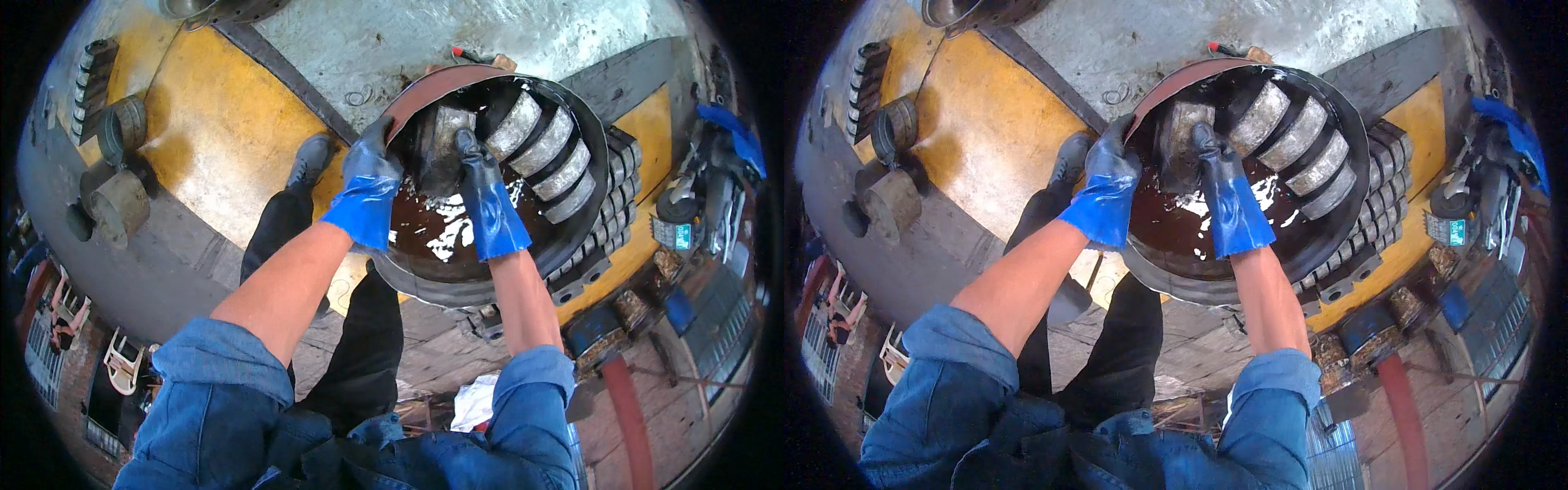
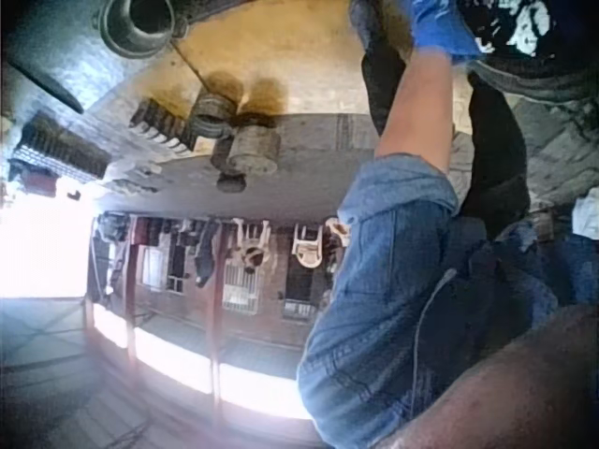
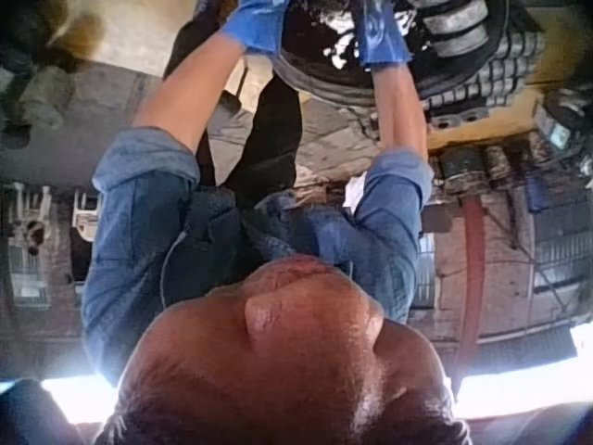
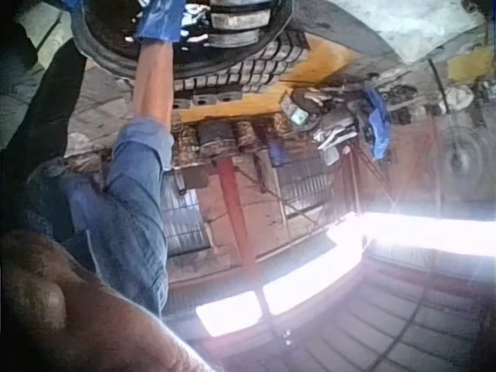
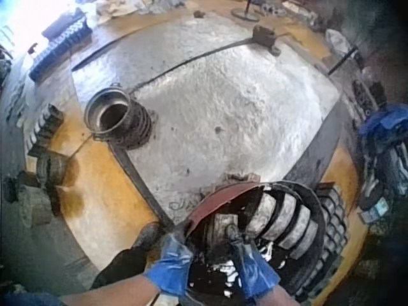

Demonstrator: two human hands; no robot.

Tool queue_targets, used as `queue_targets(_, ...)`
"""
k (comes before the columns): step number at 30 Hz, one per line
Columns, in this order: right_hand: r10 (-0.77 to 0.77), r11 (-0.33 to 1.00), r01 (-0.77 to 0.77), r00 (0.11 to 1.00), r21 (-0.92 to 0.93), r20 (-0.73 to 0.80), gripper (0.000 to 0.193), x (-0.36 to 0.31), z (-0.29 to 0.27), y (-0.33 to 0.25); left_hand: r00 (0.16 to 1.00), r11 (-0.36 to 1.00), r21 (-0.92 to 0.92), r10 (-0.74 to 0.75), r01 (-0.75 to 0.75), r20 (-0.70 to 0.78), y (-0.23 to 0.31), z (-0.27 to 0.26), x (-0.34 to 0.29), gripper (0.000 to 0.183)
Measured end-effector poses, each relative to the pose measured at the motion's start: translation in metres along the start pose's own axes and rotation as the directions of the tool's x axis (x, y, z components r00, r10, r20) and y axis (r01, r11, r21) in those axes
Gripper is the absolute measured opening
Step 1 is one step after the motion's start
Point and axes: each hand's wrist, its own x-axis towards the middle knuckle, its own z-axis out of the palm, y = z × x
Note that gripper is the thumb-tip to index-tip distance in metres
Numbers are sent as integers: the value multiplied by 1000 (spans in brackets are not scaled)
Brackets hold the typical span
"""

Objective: The person, wearing blue gloves, picks up metal blocks one by one and places them into a large container of dark liquid. After several blocks are submerged, the person uses a brush to coat them with the liquid while they are in the container.

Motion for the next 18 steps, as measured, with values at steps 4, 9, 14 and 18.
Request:
queue_targets(4, -44, 990, 38, 998, -139, -41, 50, -12, 0, -2, 1000, 1000, 11, -10, 10, 8, -6, 5, 3, 57)
queue_targets(9, -110, 953, 88, 992, -290, -63, 50, -29, -5, -2, 999, 998, -34, 48, -48, -3, -4, 7, 6, 53)
queue_targets(14, -210, 864, 160, 976, -476, -52, 51, -35, -2, -20, 996, 995, 94, -49, 43, 70, 2, 1, -3, 50)
queue_targets(18, -7, 632, -22, 999, -775, -34, 59, -44, -3, -40, 990, 986, -88, 140, -139, 12, -19, 13, 8, 41)
